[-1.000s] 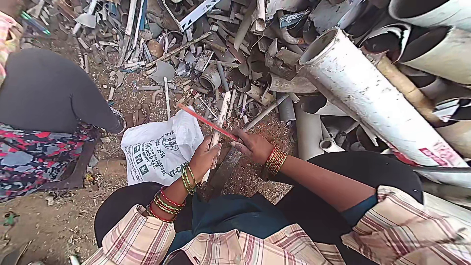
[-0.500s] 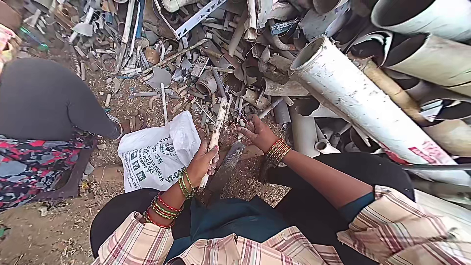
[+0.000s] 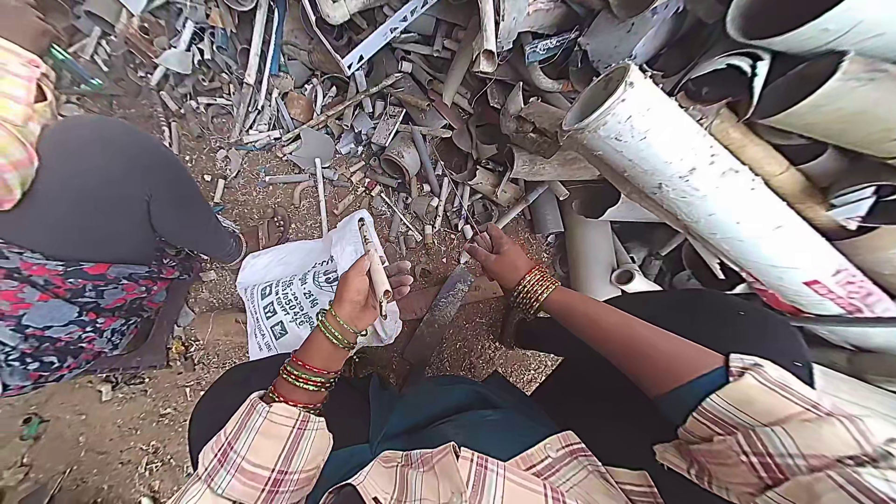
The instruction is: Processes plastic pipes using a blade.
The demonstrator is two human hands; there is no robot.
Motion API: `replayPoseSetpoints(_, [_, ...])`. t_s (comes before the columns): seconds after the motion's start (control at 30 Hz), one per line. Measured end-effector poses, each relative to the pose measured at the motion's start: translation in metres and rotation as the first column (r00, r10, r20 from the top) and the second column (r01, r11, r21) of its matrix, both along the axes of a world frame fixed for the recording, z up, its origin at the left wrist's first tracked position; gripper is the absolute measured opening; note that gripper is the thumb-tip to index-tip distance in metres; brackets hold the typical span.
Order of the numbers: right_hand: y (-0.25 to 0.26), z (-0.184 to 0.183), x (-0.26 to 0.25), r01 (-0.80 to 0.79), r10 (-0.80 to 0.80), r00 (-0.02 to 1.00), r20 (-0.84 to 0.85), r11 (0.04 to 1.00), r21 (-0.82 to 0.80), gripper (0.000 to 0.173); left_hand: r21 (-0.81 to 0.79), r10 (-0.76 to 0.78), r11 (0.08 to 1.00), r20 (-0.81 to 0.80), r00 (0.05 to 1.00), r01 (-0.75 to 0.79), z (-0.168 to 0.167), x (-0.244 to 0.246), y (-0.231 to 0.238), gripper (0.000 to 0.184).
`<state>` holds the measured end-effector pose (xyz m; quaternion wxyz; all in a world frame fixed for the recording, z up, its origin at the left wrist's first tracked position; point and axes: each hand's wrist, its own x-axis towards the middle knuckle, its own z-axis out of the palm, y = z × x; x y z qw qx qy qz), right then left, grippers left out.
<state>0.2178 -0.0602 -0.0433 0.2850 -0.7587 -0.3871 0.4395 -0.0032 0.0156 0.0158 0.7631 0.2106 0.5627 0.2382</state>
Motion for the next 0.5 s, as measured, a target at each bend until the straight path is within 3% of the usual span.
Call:
replayPoseSetpoints(0.27, [0.0, 0.005, -0.004, -0.052, 0.053, 0.999, 0.012, 0.999, -0.006, 0.036, -0.015, -0.039, 0.999, 0.013, 0.999, 0.039, -0.004, -0.003, 0.003, 0.038])
replayPoseSetpoints(0.5, [-0.003, 0.001, -0.007, -0.053, 0.055, 0.995, -0.08, 0.998, 0.029, 0.029, 0.211, 0.036, 0.977, -0.112, 0.993, -0.012, -0.019, -0.004, 0.007, 0.021])
